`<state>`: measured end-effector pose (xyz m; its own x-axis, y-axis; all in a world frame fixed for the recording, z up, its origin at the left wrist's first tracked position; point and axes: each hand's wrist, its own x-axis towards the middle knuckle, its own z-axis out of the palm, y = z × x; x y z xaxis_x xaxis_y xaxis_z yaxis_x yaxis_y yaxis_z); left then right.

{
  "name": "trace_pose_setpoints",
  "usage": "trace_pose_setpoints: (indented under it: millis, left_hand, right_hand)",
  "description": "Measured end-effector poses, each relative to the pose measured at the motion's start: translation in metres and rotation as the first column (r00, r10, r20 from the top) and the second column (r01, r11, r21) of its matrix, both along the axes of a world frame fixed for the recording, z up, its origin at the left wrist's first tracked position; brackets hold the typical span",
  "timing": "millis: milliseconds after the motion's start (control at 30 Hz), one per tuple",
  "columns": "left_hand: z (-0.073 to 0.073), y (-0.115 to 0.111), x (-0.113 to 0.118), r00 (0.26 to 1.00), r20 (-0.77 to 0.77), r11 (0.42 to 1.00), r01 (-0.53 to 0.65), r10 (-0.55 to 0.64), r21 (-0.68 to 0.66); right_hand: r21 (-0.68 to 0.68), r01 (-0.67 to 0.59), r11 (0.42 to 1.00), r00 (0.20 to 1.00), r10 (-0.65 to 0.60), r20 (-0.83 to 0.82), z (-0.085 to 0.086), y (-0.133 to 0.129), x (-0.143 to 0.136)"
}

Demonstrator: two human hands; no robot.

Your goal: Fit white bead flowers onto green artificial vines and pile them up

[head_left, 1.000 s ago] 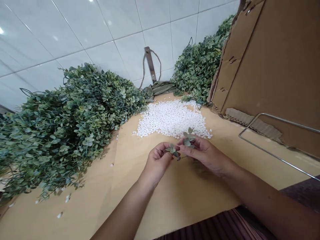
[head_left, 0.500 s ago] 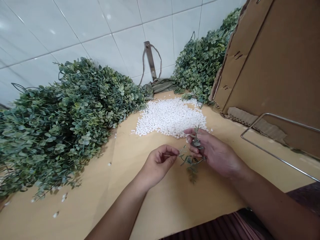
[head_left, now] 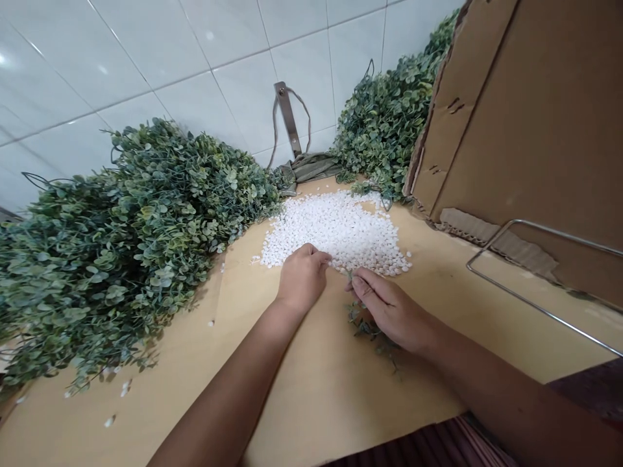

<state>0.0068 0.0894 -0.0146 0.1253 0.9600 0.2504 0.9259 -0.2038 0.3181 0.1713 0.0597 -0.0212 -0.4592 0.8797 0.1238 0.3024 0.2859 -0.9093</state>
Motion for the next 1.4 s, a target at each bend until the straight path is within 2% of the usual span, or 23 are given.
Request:
trace_pose_setpoints:
  millis: [167, 333, 433, 500, 533, 567, 633, 667, 700, 767, 867, 967, 1167, 1400]
  left_hand:
    - [0.001, -0.001, -0.003, 0.980, -0.197, 1.000, -0.002, 0.007, 0.024]
    - [0.000, -0.005, -0.006, 0.969, -0.248, 0.998, 0.029, -0.015, 0.051]
    - [0.000, -0.006, -0.003, 0.992, -0.121, 0.996, 0.030, -0.020, 0.079]
    - [0.002, -0.007, 0.000, 0.993, 0.118, 0.999, -0.026, 0.020, 0.048]
    - [0.003, -0.009, 0.001, 0.956, 0.290, 0.999, -0.052, 0.048, 0.005]
    - [0.005, -0.011, 0.003, 0.881, 0.467, 0.997, -0.061, 0.079, -0.055]
    - [0.010, -0.019, 0.006, 0.647, 0.748, 0.983, -0.010, 0.147, -0.184]
    - [0.012, -0.024, 0.007, 0.524, 0.831, 0.971, 0.028, 0.187, -0.236]
    - [0.014, -0.029, 0.008, 0.419, 0.879, 0.958, 0.063, 0.229, -0.279]
    - [0.015, -0.041, 0.009, 0.258, 0.920, 0.938, 0.107, 0.295, -0.331]
    - [0.014, -0.054, 0.008, 0.104, 0.925, 0.911, 0.163, 0.365, -0.378]
    - [0.012, -0.059, 0.007, 0.059, 0.914, 0.891, 0.207, 0.401, -0.404]
    - [0.011, -0.056, 0.004, 0.076, 0.905, 0.861, 0.285, 0.418, -0.422]
    - [0.003, -0.054, -0.001, 0.028, 0.896, 0.846, 0.317, 0.443, -0.428]
  right_hand:
    - [0.024, -0.039, 0.999, 0.997, 0.041, -0.063, 0.002, 0.001, 0.000]
    - [-0.024, -0.046, 0.999, 0.991, 0.043, -0.123, 0.002, 0.001, -0.001]
    - [-0.041, -0.033, 0.999, 0.993, 0.028, -0.112, -0.001, 0.002, -0.001]
    - [-0.057, -0.028, 0.998, 0.994, 0.022, -0.105, -0.002, 0.003, -0.001]
    - [-0.073, -0.027, 0.997, 0.994, 0.019, -0.105, -0.003, 0.003, -0.001]
    - [-0.092, -0.026, 0.995, 0.994, 0.016, -0.108, -0.003, 0.004, -0.001]
    - [-0.129, -0.022, 0.991, 0.992, 0.006, -0.123, -0.003, 0.004, -0.002]
    - [-0.143, -0.022, 0.990, 0.991, 0.003, -0.133, -0.002, 0.004, -0.002]
    - [-0.151, -0.025, 0.988, 0.990, 0.003, -0.144, -0.002, 0.004, -0.003]
    - [-0.159, -0.039, 0.987, 0.987, 0.012, -0.163, 0.000, 0.003, -0.004]
    - [-0.182, -0.053, 0.982, 0.984, 0.020, -0.176, 0.000, 0.002, -0.006]
    - [-0.200, -0.045, 0.979, 0.984, 0.009, -0.178, 0.000, 0.000, -0.006]
    - [-0.183, -0.032, 0.983, 0.987, 0.002, -0.161, -0.001, -0.002, -0.006]
    - [-0.079, -0.022, 0.997, 0.989, 0.010, -0.147, 0.003, -0.002, -0.010]
